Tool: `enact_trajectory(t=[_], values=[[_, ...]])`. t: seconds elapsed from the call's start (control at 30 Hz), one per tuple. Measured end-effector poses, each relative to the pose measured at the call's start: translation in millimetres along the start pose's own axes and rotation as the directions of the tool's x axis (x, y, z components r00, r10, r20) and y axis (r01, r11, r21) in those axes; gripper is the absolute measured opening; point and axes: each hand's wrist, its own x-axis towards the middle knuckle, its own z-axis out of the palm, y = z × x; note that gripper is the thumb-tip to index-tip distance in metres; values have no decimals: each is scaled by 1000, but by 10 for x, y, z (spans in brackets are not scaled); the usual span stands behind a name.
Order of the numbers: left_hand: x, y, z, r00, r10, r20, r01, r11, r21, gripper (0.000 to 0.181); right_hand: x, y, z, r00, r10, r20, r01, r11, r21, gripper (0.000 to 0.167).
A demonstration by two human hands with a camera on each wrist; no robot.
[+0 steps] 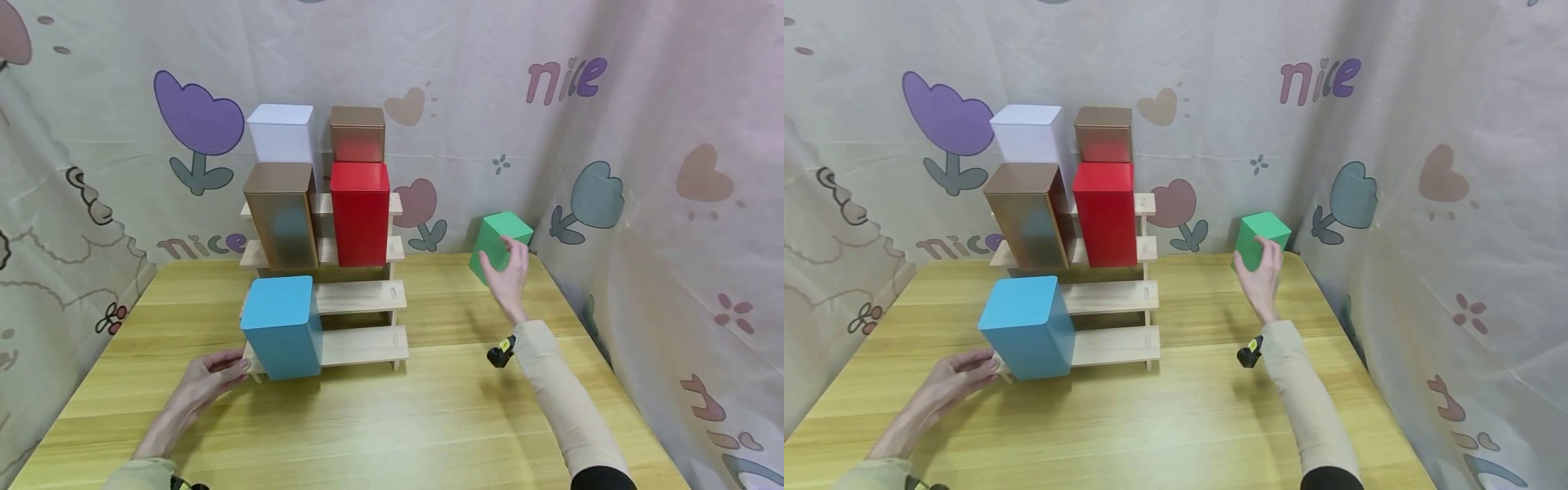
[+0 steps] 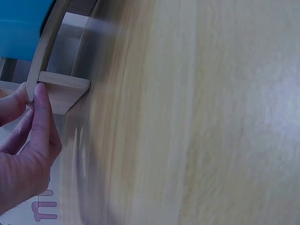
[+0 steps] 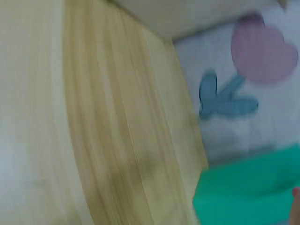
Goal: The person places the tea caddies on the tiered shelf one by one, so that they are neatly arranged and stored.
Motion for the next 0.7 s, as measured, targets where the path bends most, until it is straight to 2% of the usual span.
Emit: enact_trajectory(t=[0.13, 0.23, 0.5, 0.7], values=[[-4, 3, 5, 1000, 5, -4, -5, 1000, 9, 67, 111, 158, -103, 991, 127, 32, -124, 988, -96, 68], [-9, 7, 12, 1000, 5, -8, -5, 1000, 9, 67, 176, 210, -147, 979, 195, 65, -185, 974, -131, 75], [-14, 13, 22, 1000, 6, -10, -6, 1000, 5, 66, 329, 224, -177, 962, 249, 110, -225, 954, -199, 82], [-13, 7, 19, 1000, 8, -8, -8, 1000, 12, 67, 379, 258, -187, 928, 323, 184, -276, 930, -244, 87]])
